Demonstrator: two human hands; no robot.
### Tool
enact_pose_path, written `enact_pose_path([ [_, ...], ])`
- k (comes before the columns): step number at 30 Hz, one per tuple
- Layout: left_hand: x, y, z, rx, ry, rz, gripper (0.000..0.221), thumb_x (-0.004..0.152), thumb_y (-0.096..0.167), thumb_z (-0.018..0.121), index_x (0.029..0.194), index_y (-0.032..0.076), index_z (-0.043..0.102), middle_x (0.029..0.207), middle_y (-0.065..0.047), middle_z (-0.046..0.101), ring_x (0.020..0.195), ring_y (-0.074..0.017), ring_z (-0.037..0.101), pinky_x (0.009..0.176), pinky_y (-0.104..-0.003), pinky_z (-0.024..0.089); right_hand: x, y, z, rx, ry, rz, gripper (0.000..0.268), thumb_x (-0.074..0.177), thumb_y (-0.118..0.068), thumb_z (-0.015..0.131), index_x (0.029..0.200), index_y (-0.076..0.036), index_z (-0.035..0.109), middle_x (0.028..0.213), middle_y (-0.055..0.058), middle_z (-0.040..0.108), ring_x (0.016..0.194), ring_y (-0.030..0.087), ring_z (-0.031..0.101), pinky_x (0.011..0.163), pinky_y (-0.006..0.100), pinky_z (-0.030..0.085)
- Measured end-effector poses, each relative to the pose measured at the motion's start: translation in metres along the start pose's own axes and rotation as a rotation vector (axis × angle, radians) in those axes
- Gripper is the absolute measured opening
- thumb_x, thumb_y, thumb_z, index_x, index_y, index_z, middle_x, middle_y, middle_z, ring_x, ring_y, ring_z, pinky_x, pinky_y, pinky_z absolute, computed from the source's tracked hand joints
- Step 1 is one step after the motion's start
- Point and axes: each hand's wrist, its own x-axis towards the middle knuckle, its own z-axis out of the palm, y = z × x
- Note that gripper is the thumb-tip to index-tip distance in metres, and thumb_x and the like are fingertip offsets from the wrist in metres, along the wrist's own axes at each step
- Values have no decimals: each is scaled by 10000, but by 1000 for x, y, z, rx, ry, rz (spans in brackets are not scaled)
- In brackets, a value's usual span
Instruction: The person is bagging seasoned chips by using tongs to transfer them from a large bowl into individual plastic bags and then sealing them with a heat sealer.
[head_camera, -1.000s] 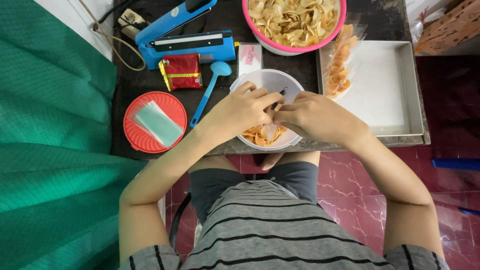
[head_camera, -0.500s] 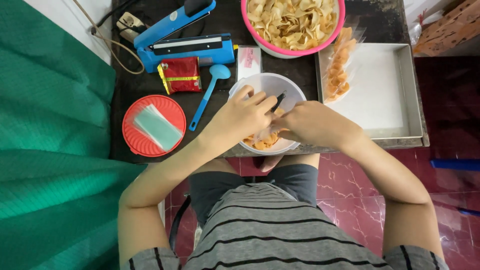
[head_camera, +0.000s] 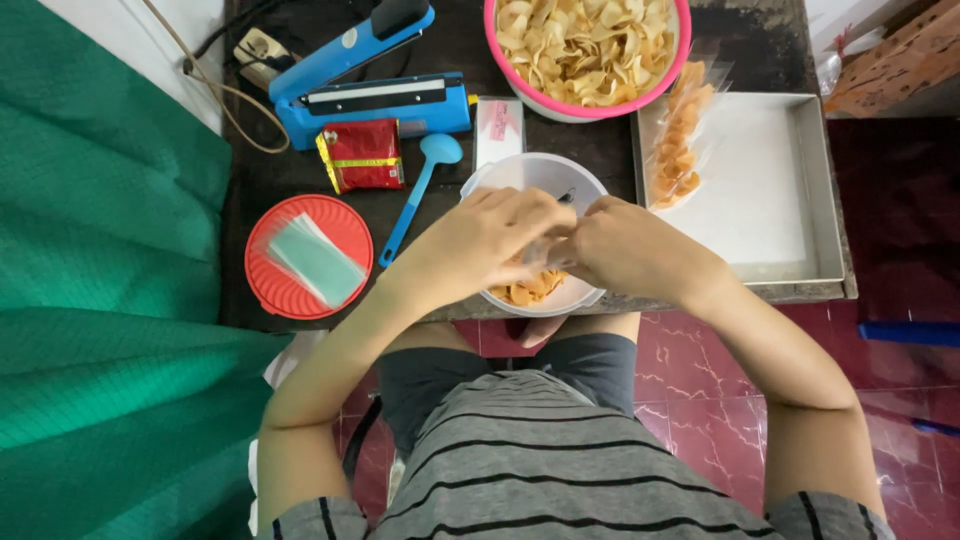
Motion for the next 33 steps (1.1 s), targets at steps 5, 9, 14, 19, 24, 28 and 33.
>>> enact_pose_path([
  [5, -13, -21, 54, -427, 93, -193, 1047, 618, 205, 896, 1442, 104, 257, 1323, -182, 448, 1211, -402, 482, 1053, -492, 372, -1, -10, -12, -4, 70, -19, 172, 853, -202, 565, 932, -157, 711, 936, 66, 690, 838, 279, 697, 950, 458, 446],
  [9, -15, -25, 98, -454, 256, -295, 810, 589, 245, 874, 1301, 141, 501, 1064, -60, 585, 1021, -241, 571, 939, -354, 444, 2, -7, 4, -86, 126, -43, 158, 843, -230, 563, 832, -181, 714, 855, 28, 685, 742, 275, 706, 956, 446, 449],
  [14, -16, -32, 123, -578, 312, -297, 617, 704, 170, 797, 1268, 173, 549, 1065, -9, 592, 1006, -161, 557, 930, -274, 437, 1, -16, -9, -185, 148, -39, 139, 832, -182, 569, 773, -195, 694, 811, -23, 677, 696, 214, 704, 971, 405, 435],
  [19, -15, -36, 127, -903, 451, -345, 473, 765, 20, 729, 1203, 144, 597, 930, 2, 515, 875, -95, 553, 849, -233, 503, -5, -21, -22, -182, 224, -39, 158, 787, -26, 599, 800, -152, 693, 876, -24, 694, 666, 204, 703, 906, 410, 464],
  [24, -13, -47, 119, -442, 466, -266, 369, 798, 49, 730, 1115, 191, 605, 882, -18, 632, 768, -238, 629, 688, -319, 544, -16, -12, -42, 76, 448, -206, 104, 810, -42, 662, 888, -98, 703, 935, 80, 706, 786, 235, 700, 849, 423, 489],
  [28, -14, -55, 118, -480, 538, -272, 260, 820, 149, 753, 1049, 161, 631, 878, -25, 662, 821, -229, 662, 749, -327, 532, -18, 24, -22, 361, 625, -19, 110, 808, 16, 700, 901, -40, 685, 916, 145, 693, 802, 335, 671, 773, 453, 500],
  [33, -14, -63, 106, -467, 545, -331, 261, 807, 171, 772, 1033, 176, 642, 845, 23, 684, 843, -201, 675, 786, -330, 532, 6, 44, 22, 202, 559, 347, 167, 846, -130, 674, 1007, -173, 673, 860, 48, 682, 739, 261, 679, 650, 385, 538],
])
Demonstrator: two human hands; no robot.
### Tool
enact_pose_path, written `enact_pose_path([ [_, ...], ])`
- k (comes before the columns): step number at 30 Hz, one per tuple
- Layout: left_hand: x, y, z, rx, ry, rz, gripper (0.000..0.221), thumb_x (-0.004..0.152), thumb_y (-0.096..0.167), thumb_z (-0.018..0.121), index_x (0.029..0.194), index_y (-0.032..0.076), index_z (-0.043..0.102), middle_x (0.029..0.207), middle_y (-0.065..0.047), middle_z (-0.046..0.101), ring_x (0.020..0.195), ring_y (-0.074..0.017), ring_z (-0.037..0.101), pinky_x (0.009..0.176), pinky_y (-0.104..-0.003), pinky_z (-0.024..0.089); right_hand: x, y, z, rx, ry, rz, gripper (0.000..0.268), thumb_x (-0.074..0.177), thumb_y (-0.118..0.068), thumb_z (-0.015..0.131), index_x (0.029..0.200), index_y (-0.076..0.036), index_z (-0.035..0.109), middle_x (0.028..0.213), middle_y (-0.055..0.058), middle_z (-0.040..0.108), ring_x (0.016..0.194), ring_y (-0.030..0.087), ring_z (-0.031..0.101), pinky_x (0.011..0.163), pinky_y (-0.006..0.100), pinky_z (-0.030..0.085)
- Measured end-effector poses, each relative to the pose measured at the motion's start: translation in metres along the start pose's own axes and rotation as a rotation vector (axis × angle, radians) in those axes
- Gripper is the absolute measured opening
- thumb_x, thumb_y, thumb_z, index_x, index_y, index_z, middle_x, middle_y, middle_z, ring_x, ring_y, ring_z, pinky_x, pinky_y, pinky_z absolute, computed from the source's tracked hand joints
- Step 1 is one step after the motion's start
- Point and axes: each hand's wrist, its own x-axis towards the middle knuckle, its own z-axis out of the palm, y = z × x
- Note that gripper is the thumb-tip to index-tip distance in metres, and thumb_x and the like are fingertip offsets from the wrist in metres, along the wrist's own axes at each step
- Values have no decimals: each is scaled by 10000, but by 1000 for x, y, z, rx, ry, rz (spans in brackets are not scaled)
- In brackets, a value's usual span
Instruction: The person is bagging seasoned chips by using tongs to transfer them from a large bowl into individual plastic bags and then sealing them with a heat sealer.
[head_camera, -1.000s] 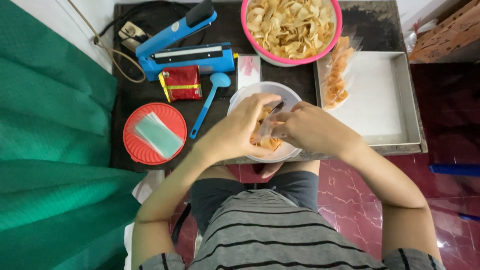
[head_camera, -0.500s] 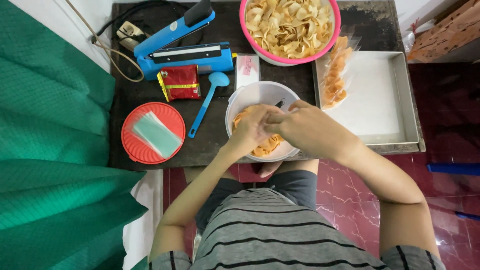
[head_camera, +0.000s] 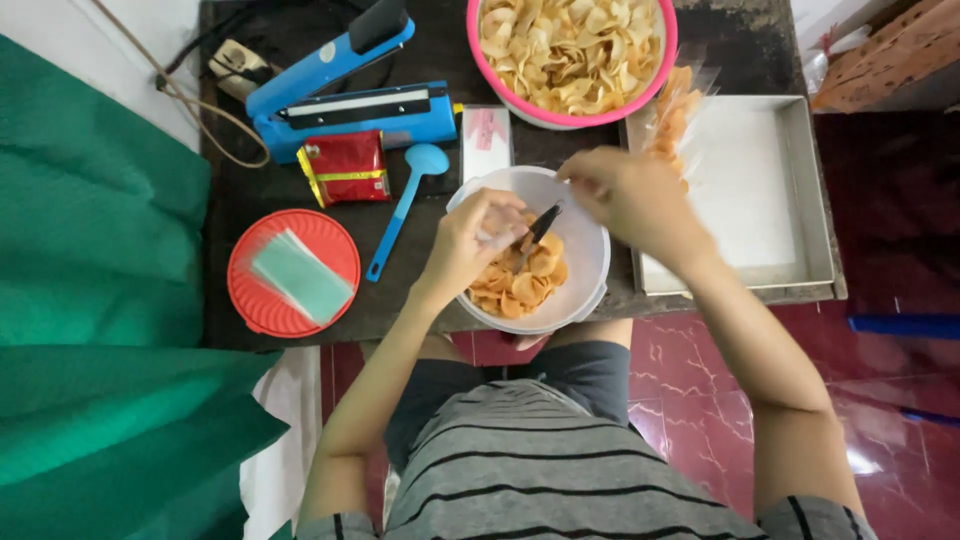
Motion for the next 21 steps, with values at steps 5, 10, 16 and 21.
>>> enact_pose_path([
  [5, 4, 2, -2, 4, 14, -5, 260, 805, 150, 781, 1026, 183, 647, 814, 28, 679, 838, -165, 679, 816, -302, 526, 3, 21, 101, -364, -159, -273, 100, 760, -128, 684, 799, -220, 683, 814, -53, 678, 777, 145, 671, 720, 277, 520],
  [10, 11, 8, -2, -28, -1, -15, 220, 819, 108, 757, 1005, 158, 649, 825, 0, 680, 856, -186, 684, 815, -309, 528, 1, 40, 143, -460, -192, -477, 91, 684, -125, 743, 694, -186, 677, 710, -18, 629, 729, 168, 636, 761, 298, 483],
  [16, 19, 3, -4, -41, -33, -2, 207, 804, 102, 775, 966, 141, 652, 811, -8, 683, 832, -205, 688, 800, -337, 536, 1, 62, 163, -469, -517, -380, 100, 681, -207, 795, 723, -149, 725, 694, -1, 666, 711, 186, 671, 737, 318, 487],
  [21, 25, 6, -4, -77, -4, -40, 223, 822, 67, 732, 1012, 147, 645, 808, -26, 674, 840, -214, 687, 820, -347, 528, 9, 30, 114, -548, -145, -366, 74, 702, -111, 681, 686, -171, 643, 658, -33, 557, 554, 176, 602, 466, 312, 470],
])
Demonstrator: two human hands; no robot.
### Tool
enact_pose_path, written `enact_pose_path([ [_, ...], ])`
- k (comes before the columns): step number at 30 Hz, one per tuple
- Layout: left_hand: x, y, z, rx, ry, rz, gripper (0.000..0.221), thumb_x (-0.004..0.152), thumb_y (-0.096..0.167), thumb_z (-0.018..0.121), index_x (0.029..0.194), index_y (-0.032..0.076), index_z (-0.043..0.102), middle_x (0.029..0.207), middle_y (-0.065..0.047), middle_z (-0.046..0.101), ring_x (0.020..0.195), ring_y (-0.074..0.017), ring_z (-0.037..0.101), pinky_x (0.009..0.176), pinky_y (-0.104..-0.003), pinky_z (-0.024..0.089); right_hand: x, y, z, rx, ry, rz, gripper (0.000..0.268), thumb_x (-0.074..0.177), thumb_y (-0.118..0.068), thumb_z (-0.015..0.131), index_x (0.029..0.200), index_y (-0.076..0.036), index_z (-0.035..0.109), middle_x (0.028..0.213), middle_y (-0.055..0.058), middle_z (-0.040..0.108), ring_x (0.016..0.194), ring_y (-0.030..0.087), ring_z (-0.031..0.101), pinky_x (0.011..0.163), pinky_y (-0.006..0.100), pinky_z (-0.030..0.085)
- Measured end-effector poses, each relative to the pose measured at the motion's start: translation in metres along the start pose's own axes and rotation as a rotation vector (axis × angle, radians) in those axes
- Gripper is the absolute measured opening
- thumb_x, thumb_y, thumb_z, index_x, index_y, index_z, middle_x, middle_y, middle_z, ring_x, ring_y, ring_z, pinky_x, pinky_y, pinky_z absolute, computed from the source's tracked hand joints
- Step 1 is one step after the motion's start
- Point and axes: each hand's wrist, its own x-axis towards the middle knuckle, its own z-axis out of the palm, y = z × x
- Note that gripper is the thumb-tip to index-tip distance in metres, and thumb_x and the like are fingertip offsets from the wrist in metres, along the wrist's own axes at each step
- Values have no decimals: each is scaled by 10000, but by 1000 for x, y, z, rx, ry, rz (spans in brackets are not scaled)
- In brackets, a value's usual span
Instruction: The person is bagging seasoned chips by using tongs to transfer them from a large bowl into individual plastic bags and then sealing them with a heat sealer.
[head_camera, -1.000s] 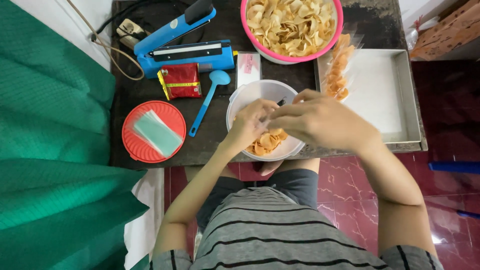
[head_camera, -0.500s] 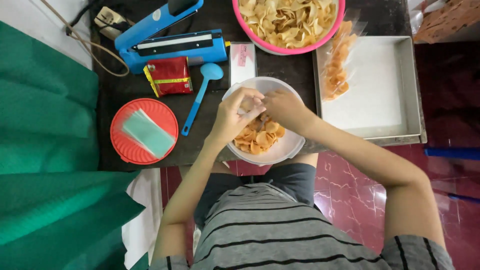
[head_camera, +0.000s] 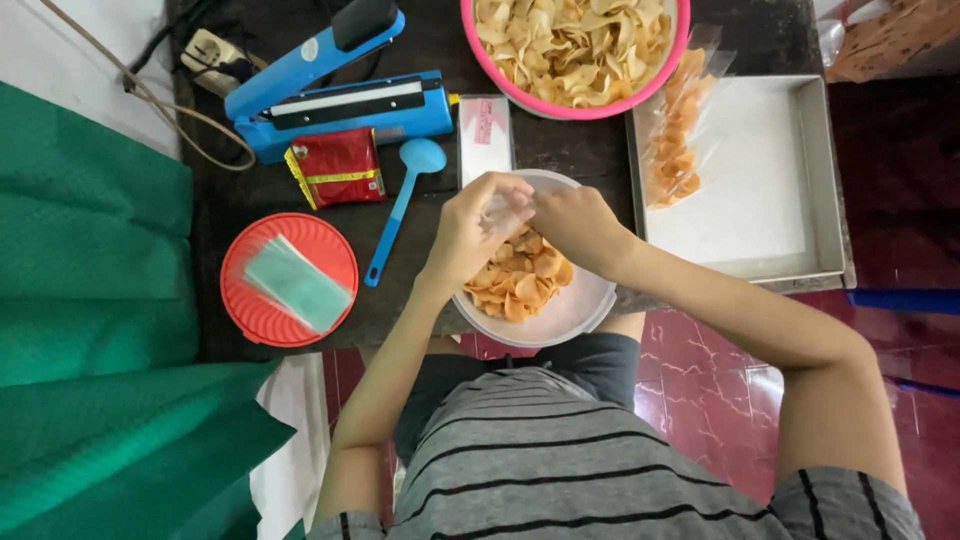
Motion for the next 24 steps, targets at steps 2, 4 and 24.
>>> enact_pose_path([
  [2, -2, -2, 0, -8, 6, -9, 232, 819, 55, 733, 1014, 150, 649, 812, -21, 676, 838, -206, 687, 824, -346, 528, 3, -1, -5, 10, -17, -15, 64, 703, -113, 683, 672, -159, 651, 661, -18, 551, 545, 179, 592, 455, 302, 470],
  [4, -2, -2, 1, -15, 13, -16, 242, 817, 44, 734, 1017, 153, 652, 817, -16, 678, 836, -197, 686, 828, -346, 529, 3, -1, 1, 19, -32, -30, 61, 704, -116, 685, 659, -148, 659, 664, -3, 545, 535, 182, 582, 445, 291, 471],
  [24, -5, -3, 1, -32, -5, 36, 229, 815, 51, 745, 1004, 140, 651, 819, -33, 669, 839, -240, 677, 817, -368, 531, 3, -11, 45, 56, 47, 1, 182, 669, -101, 671, 519, -171, 596, 482, -36, 476, 470, 169, 522, 538, 300, 406],
])
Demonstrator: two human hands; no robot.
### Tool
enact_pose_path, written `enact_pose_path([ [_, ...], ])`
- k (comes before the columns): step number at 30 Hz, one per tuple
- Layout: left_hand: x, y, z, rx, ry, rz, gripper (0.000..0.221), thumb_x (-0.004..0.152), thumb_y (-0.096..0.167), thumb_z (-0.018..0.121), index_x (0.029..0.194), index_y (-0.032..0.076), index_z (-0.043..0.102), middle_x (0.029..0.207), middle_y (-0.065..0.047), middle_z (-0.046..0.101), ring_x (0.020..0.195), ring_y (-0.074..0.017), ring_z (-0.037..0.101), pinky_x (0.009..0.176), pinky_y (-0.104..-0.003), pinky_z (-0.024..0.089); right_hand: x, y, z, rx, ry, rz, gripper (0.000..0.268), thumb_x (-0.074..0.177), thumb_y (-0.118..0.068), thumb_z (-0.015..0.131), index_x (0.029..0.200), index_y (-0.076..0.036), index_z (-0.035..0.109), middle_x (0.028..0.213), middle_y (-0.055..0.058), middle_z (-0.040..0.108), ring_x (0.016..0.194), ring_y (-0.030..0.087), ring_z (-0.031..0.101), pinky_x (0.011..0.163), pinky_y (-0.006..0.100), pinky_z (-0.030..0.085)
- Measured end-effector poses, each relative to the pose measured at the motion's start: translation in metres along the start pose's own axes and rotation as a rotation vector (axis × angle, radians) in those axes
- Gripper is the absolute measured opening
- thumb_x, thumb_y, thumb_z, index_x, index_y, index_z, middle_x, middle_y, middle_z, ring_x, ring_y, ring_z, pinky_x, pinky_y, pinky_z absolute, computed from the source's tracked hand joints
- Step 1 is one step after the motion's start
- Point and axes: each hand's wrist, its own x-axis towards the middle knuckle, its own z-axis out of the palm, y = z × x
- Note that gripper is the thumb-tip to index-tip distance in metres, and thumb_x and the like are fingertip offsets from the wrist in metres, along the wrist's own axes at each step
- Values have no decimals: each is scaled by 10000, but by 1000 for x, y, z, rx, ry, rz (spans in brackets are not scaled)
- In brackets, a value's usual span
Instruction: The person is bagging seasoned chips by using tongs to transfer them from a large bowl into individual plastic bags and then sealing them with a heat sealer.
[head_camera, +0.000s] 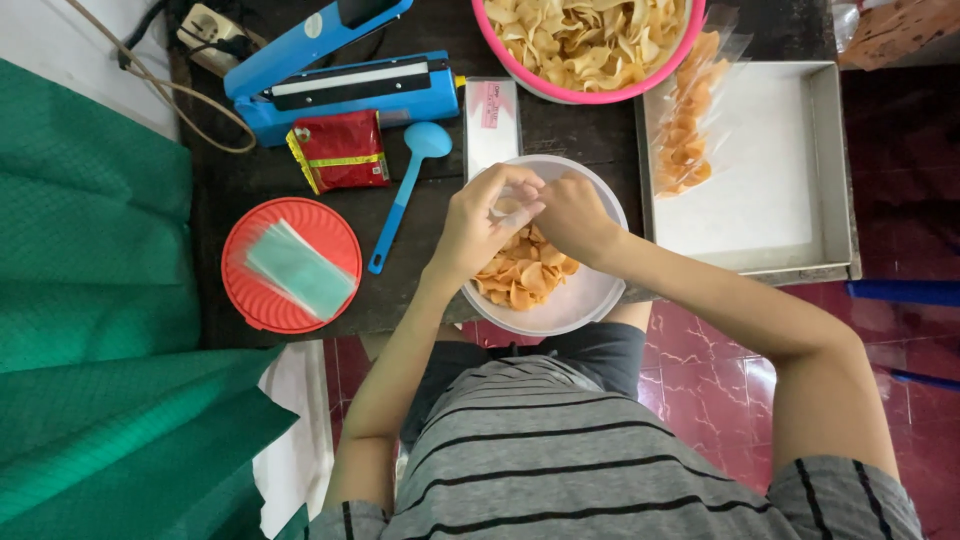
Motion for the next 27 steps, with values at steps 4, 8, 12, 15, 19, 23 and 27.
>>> enact_pose_path([
  [4, -3, 0, -3, -4, 25, -13, 243, 811, 41, 746, 1013, 132, 645, 824, -32, 669, 837, -223, 677, 818, -363, 531, -3, 8, -53, -61, 43, 48, 123, 637, -159, 669, 550, -206, 594, 488, -61, 498, 489, 136, 543, 535, 290, 416],
  [8, -4, 7, -13, 20, 44, -26, 235, 818, 67, 746, 1015, 159, 656, 818, -11, 677, 832, -185, 675, 818, -337, 528, -12, 24, -106, 50, -44, 194, 59, 749, -236, 664, 710, -243, 620, 683, -73, 582, 598, 173, 601, 625, 294, 454],
  [12, -6, 14, -18, -2, 52, -31, 191, 836, 104, 740, 997, 167, 659, 833, 5, 678, 832, -138, 656, 809, -297, 521, -29, 47, -131, 212, 70, 330, 188, 739, -272, 745, 926, -264, 726, 863, -58, 669, 737, 248, 654, 711, 352, 507],
  [15, -10, 16, -19, -46, 25, -38, 230, 797, 85, 776, 984, 154, 660, 830, -26, 683, 823, -182, 670, 796, -339, 531, -41, 54, -166, 293, 185, 360, 216, 805, -274, 776, 1018, -288, 740, 909, -76, 685, 835, 221, 664, 774, 315, 474],
  [19, -8, 36, -25, -82, -146, -120, 266, 768, 2, 747, 980, 51, 594, 935, -14, 660, 783, -104, 625, 692, -206, 483, -46, 49, -227, 371, 294, 318, 280, 794, 4, 795, 1048, -113, 780, 1010, 4, 714, 694, 127, 543, 802, 273, 362],
  [23, -6, 38, -22, -199, -287, -203, 274, 767, 4, 733, 984, 44, 571, 928, -23, 679, 788, -82, 652, 618, -178, 477, -46, 48, -253, 440, 347, 219, 264, 764, 71, 828, 982, -69, 781, 968, 22, 712, 692, 123, 512, 834, 281, 334],
  [27, -3, 40, -19, -188, -326, -133, 324, 767, 51, 750, 1032, 54, 564, 959, -45, 692, 828, -120, 642, 759, -240, 516, -42, 43, -259, 388, 371, 121, 267, 737, 42, 835, 971, -81, 796, 974, 26, 722, 633, 144, 442, 809, 286, 343],
])
